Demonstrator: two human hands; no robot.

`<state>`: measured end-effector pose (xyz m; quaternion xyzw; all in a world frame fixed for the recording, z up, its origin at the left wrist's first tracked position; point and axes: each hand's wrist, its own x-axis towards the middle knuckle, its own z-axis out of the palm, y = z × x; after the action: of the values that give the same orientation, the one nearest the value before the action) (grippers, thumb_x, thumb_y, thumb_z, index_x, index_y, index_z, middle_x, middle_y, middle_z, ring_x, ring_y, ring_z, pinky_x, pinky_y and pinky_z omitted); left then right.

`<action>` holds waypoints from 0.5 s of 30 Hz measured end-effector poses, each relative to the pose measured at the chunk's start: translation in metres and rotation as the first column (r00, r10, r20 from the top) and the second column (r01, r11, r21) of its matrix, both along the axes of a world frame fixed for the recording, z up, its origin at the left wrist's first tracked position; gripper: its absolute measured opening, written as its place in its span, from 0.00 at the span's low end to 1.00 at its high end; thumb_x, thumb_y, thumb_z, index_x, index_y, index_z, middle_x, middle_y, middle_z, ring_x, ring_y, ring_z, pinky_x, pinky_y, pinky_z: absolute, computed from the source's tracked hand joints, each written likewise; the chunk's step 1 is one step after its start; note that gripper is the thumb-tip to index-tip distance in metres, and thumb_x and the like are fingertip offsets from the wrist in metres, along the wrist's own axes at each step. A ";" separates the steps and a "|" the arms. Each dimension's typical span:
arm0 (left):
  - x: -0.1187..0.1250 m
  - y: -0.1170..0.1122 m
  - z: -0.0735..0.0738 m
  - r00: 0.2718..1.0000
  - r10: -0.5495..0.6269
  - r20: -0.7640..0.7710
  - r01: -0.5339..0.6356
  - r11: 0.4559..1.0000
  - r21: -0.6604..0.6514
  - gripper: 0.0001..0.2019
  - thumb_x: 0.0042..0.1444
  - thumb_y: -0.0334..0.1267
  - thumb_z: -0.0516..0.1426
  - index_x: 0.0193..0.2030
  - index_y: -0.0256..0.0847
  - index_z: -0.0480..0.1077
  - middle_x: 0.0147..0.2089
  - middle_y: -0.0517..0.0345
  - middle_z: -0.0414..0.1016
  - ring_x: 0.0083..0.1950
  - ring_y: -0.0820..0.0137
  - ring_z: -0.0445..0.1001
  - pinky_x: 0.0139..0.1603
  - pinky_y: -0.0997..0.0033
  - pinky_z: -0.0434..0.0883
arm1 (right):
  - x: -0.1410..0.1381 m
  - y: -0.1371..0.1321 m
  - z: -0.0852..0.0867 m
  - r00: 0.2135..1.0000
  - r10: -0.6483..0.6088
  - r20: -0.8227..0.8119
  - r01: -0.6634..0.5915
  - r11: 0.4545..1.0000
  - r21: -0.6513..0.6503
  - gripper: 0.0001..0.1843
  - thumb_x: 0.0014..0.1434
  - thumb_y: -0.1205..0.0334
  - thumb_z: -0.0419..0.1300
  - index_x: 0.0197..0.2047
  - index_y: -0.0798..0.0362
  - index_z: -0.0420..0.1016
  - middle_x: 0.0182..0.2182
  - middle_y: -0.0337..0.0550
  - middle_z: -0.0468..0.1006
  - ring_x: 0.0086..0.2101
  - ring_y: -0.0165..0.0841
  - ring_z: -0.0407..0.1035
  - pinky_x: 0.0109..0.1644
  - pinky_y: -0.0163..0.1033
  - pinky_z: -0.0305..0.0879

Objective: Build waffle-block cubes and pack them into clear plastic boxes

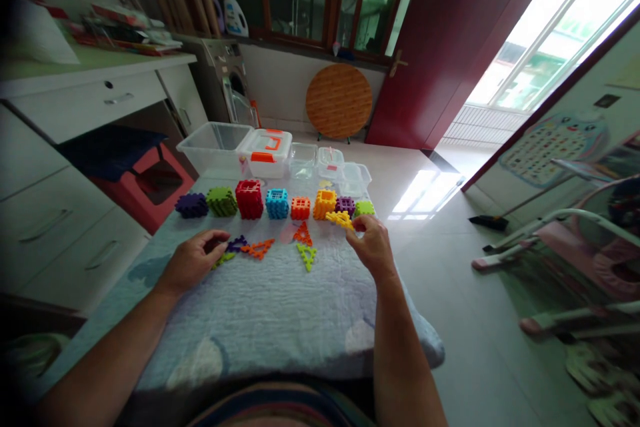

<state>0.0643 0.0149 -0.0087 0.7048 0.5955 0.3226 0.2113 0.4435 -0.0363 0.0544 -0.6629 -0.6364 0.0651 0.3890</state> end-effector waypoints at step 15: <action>-0.001 -0.001 -0.001 0.999 -0.030 0.022 0.030 1.000 -0.009 0.15 0.53 0.46 0.54 0.42 0.40 0.73 0.41 0.53 0.79 0.37 0.65 0.77 0.42 0.68 0.73 | -0.043 0.084 -0.006 0.970 -0.235 0.064 0.231 0.971 0.067 0.06 0.52 0.58 0.58 0.28 0.51 0.71 0.27 0.41 0.72 0.31 0.35 0.64 0.40 0.40 0.60</action>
<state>0.0628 0.0138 -0.0093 0.7091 0.5841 0.3241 0.2257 0.4005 0.0478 0.0485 -0.7232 -0.5693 -0.0238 0.3904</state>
